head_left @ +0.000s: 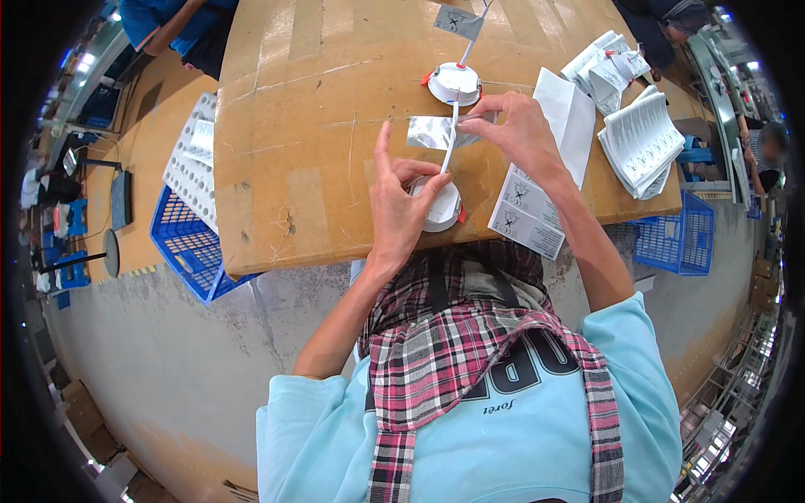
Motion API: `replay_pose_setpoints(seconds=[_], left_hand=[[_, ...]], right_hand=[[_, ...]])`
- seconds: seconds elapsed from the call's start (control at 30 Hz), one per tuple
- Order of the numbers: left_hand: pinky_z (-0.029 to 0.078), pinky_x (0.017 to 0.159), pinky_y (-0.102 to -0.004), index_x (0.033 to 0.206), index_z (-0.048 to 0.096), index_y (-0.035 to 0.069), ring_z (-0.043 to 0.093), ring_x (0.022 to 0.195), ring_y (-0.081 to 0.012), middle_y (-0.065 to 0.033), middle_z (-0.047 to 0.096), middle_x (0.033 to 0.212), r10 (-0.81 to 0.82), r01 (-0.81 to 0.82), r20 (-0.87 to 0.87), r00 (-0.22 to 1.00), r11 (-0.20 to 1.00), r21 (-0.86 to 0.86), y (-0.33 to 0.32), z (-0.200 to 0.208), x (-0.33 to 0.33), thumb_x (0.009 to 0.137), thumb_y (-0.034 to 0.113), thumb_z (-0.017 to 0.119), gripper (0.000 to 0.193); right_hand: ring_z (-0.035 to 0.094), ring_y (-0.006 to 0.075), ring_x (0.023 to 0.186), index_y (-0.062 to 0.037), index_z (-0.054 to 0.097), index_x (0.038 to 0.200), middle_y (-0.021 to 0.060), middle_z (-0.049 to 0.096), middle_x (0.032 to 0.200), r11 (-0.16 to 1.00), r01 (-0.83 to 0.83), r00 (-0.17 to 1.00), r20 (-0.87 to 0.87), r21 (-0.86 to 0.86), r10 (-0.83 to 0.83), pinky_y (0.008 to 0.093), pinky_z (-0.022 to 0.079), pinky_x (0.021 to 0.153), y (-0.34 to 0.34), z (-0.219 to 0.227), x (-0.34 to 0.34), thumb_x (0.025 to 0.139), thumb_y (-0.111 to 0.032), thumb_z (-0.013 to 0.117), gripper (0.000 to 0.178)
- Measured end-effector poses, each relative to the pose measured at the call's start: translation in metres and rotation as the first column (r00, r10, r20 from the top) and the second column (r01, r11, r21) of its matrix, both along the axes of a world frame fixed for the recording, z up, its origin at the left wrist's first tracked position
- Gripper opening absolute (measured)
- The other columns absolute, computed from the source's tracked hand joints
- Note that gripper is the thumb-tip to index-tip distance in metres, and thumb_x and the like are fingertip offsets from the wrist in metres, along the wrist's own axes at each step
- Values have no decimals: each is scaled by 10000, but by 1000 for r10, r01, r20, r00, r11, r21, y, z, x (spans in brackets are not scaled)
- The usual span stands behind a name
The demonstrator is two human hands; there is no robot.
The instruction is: Applying stickers and labels to LED light fixture components.
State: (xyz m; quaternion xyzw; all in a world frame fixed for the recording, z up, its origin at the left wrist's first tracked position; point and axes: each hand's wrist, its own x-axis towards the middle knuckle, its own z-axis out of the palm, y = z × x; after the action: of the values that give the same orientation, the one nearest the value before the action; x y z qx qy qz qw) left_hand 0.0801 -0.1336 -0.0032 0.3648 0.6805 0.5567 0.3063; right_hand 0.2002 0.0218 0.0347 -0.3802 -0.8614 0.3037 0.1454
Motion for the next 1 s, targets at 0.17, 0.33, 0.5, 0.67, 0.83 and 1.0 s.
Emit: replay_pose_setpoints(seconds=[0.17, 0.33, 0.5, 0.67, 0.83, 1.0], left_hand=[[485, 662, -252, 898, 671, -4, 633, 800, -127, -171, 355, 1409, 22, -23, -69, 997, 1000, -13, -8, -1, -4, 761, 100, 734, 183], [466, 681, -257, 1258, 471, -3, 602, 847, -160, -154, 462, 1276, 69, -70, 64, 996, 998, 0, -3, -7, -7, 775, 113, 724, 557], [399, 913, -361, 1367, 305, -32, 469, 1132, -218, -145, 465, 1250, 118, -82, -297, 948, 988, 130, 3, 3, -12, 761, 287, 732, 807], [388, 937, -385, 1373, 279, -38, 461, 1133, -254, -162, 433, 1253, -91, 51, 173, 981, 974, 221, 3, 34, -5, 734, 391, 740, 898], [469, 843, -342, 1364, 282, -42, 495, 1096, -224, -147, 466, 1240, -179, 104, 201, 963, 936, 336, -3, 33, 5, 749, 345, 742, 860], [486, 763, -266, 1163, 524, -23, 589, 879, -134, -81, 619, 1015, -132, 36, 583, 802, 984, 173, 1, 39, -2, 813, 163, 697, 432]], right_hand=[[636, 214, 728, -65, 708, 875, 115, 670, 768, 981, 182, 983, -14, 67, -181, 315, 477, 666, 29, 10, 27, 765, -268, 683, 232], [614, 83, 775, 30, 631, 993, 76, 677, 838, 973, 168, 979, -91, -155, -184, 220, 472, 701, 27, 38, 40, 838, -158, 663, 245], [612, 98, 773, 27, 638, 993, 72, 666, 865, 907, 29, 918, -347, -420, -190, 209, 470, 677, -3, 40, 36, 827, -169, 681, 261], [610, 87, 780, 23, 605, 1011, 61, 654, 841, 889, 14, 906, -371, -458, -205, 210, 475, 682, -39, 47, 25, 841, -90, 639, 207], [593, 99, 713, 6, 590, 1004, 82, 634, 766, 933, 82, 878, -418, -350, -234, 230, 478, 660, -60, 49, 12, 828, -54, 606, 187], [591, 108, 708, 0, 570, 1020, 81, 624, 760, 927, 25, 939, -310, -374, -151, 226, 481, 663, -78, 64, 15, 811, -40, 601, 215]])
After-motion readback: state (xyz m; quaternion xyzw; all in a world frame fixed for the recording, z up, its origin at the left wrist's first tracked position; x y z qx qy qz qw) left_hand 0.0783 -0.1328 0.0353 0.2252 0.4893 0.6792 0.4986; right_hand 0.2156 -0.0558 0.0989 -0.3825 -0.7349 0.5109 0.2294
